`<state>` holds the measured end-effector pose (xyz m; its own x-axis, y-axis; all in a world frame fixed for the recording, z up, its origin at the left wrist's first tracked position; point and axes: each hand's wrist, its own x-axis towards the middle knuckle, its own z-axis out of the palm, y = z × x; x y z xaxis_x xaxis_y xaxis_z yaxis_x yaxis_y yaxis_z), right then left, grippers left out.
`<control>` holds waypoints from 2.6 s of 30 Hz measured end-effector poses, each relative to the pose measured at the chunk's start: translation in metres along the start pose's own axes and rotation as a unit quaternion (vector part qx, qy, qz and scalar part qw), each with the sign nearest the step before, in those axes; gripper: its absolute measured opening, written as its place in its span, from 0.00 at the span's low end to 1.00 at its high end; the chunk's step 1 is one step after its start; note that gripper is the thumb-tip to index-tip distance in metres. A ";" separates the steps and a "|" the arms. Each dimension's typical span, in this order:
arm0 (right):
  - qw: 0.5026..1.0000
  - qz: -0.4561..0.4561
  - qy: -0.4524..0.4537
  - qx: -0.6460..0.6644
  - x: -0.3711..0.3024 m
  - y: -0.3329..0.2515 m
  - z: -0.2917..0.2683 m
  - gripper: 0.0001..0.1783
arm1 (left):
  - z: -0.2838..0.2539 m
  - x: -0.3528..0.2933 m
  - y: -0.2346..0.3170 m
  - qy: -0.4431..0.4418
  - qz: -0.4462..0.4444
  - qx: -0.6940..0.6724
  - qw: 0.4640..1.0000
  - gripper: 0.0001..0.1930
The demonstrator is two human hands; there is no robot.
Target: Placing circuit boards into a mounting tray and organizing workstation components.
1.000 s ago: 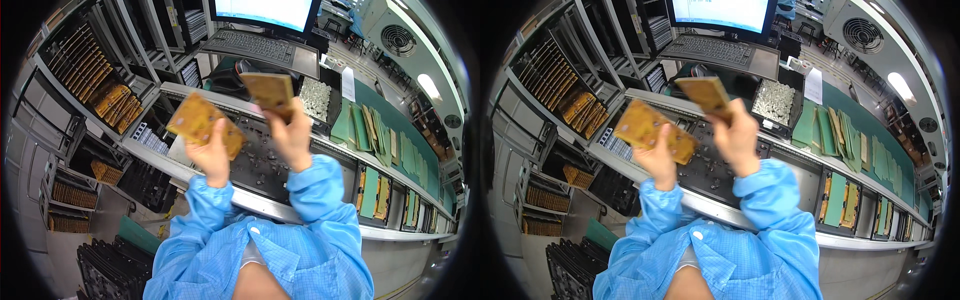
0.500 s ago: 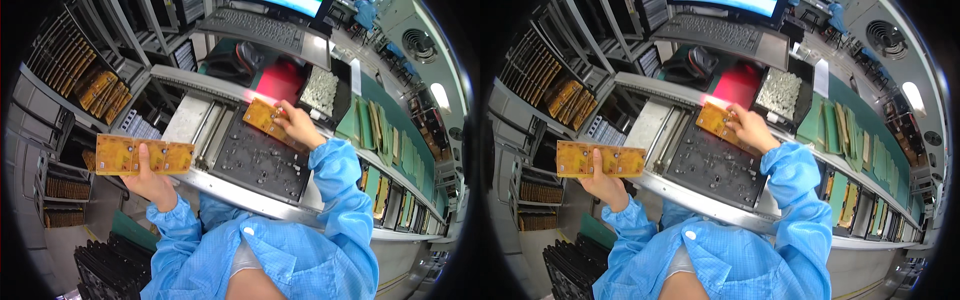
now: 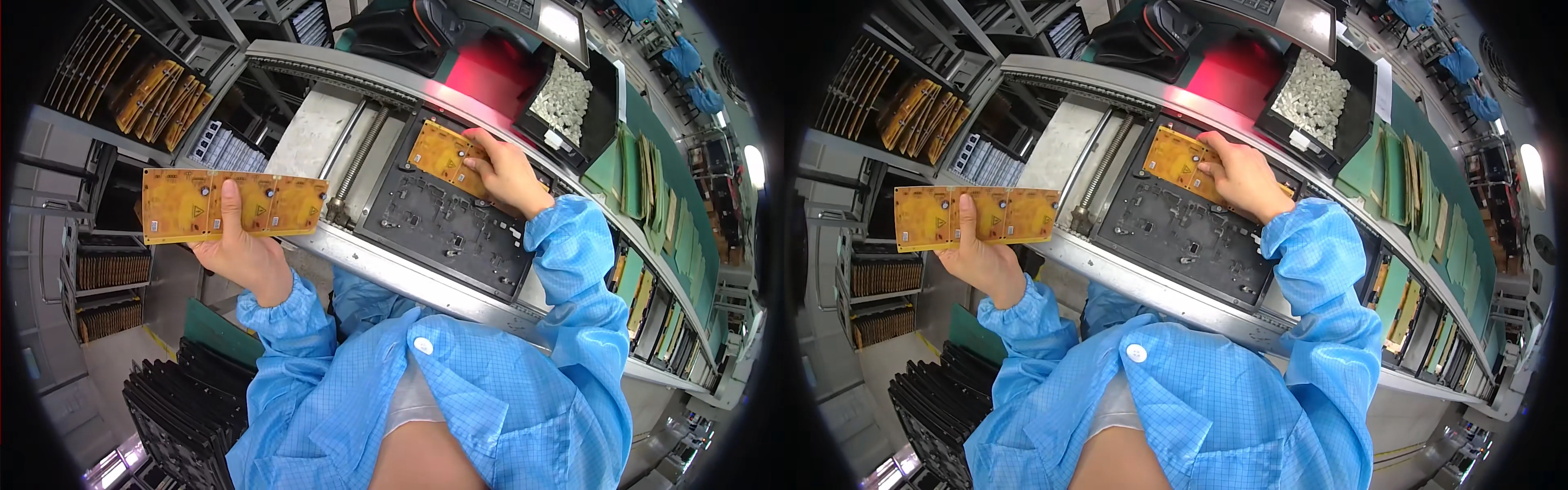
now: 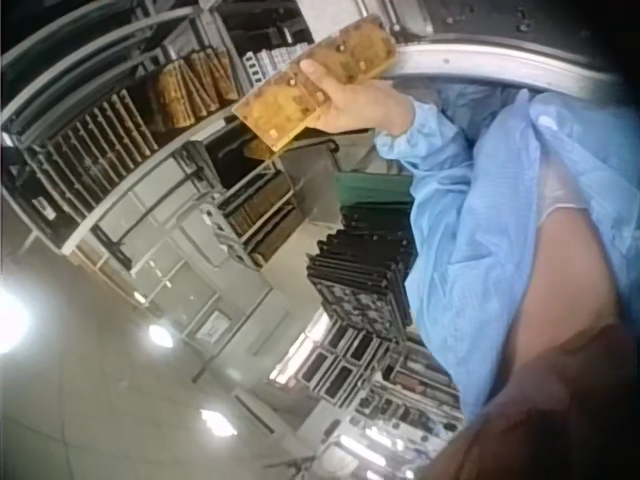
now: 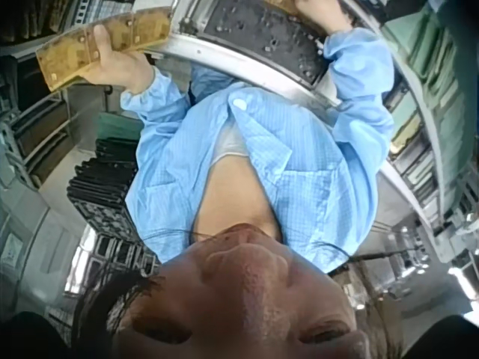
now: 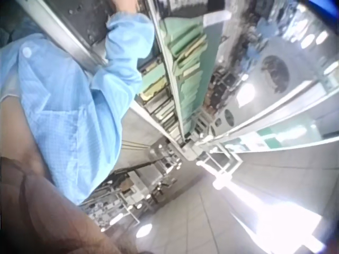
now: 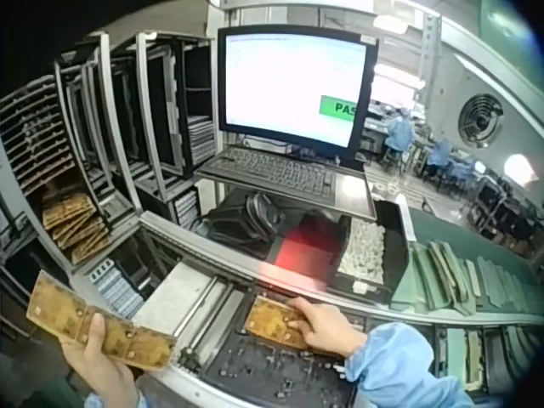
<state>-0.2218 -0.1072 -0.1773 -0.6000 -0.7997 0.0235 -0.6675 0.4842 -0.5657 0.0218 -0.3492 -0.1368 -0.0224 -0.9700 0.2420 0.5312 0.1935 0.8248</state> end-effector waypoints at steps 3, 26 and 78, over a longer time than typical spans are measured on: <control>0.994 -0.004 0.015 -0.104 -0.008 -0.012 -0.001 0.24 | 0.000 -0.002 -0.005 -0.002 -0.004 -0.012 1.000 0.24; 0.980 -0.131 0.074 0.130 -0.075 -0.119 -0.012 0.31 | 0.042 -0.118 -0.019 -0.242 -0.320 -0.130 0.907 0.26; 0.963 0.062 0.231 -0.122 -0.181 -0.018 -0.002 0.20 | 0.011 -0.096 -0.043 -0.735 0.204 0.434 0.479 0.40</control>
<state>-0.1021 0.0293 -0.1698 -0.7763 -0.5137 0.3652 -0.6280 0.6804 -0.3779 -0.0083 -0.2626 -0.1904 -0.9781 0.2030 0.0466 0.2074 0.9302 0.3028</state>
